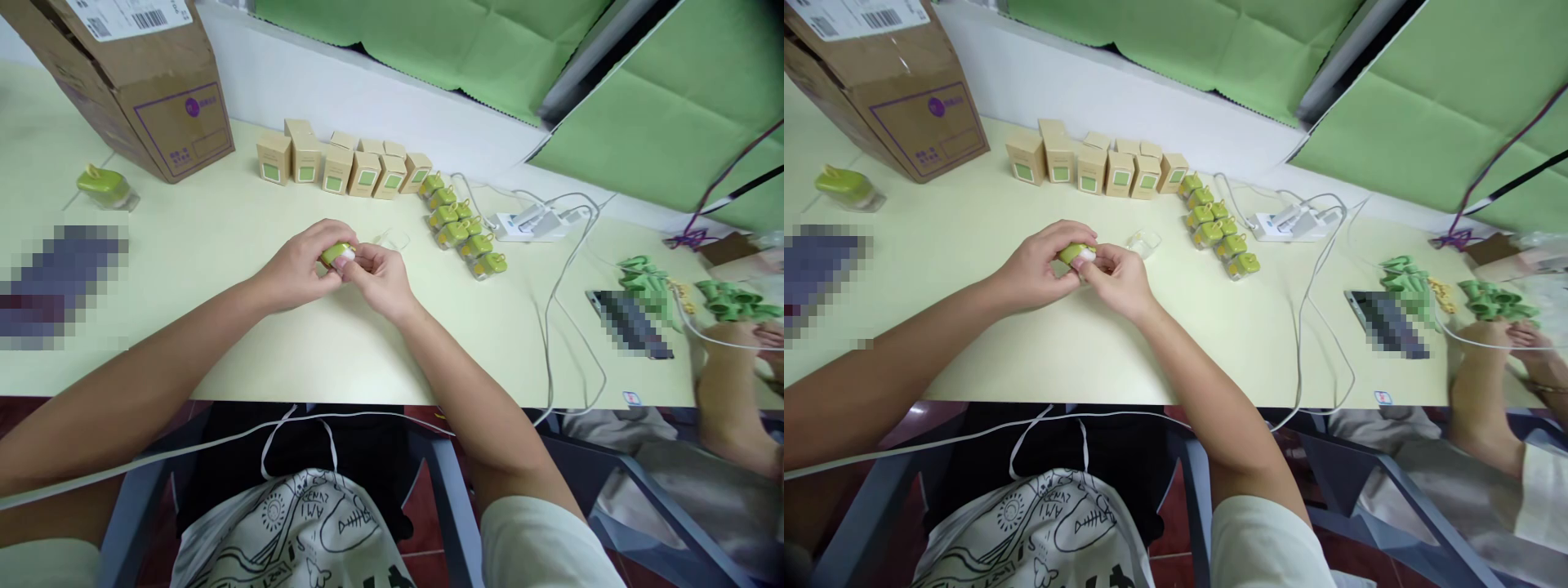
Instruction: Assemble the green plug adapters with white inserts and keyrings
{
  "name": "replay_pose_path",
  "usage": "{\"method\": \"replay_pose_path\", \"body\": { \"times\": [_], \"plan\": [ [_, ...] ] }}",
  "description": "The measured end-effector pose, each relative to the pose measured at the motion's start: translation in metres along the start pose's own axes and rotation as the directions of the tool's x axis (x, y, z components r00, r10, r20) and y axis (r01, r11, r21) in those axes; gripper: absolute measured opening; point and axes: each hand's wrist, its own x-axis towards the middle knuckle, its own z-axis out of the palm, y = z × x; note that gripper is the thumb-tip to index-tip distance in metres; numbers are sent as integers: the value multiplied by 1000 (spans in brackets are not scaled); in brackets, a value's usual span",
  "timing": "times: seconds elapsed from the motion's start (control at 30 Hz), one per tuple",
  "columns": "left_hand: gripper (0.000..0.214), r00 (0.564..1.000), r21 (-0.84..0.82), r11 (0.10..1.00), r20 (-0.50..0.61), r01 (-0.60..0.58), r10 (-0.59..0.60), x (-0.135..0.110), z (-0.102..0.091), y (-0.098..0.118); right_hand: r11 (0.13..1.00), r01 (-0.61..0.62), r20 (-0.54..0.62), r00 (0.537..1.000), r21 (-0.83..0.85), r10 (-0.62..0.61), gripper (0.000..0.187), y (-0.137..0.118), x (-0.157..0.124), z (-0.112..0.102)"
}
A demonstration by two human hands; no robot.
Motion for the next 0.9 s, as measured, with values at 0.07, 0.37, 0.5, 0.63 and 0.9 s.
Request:
{"method": "replay_pose_path", "body": {
  "times": [0.07,0.37,0.5,0.63,0.9],
  "plan": [
    [40,1000,6,1000,16,15,-15,0,-2,2,1000,6,-31,1000,-22,-7,61,4,0,2],
    [49,984,-96,983,103,155,-145,0,-9,1,988,28,6,1000,-154,-28,42,9,4,-8],
    [48,959,-46,966,145,253,-244,1,-15,-5,978,-14,-16,1000,-207,11,39,10,6,-15],
    [47,935,32,942,110,335,-336,3,-23,-8,976,-35,-56,998,-214,23,44,13,9,-20],
    [50,918,68,924,106,375,-381,4,-24,-4,917,83,-92,987,-390,-128,46,13,9,-20]
  ]
}}
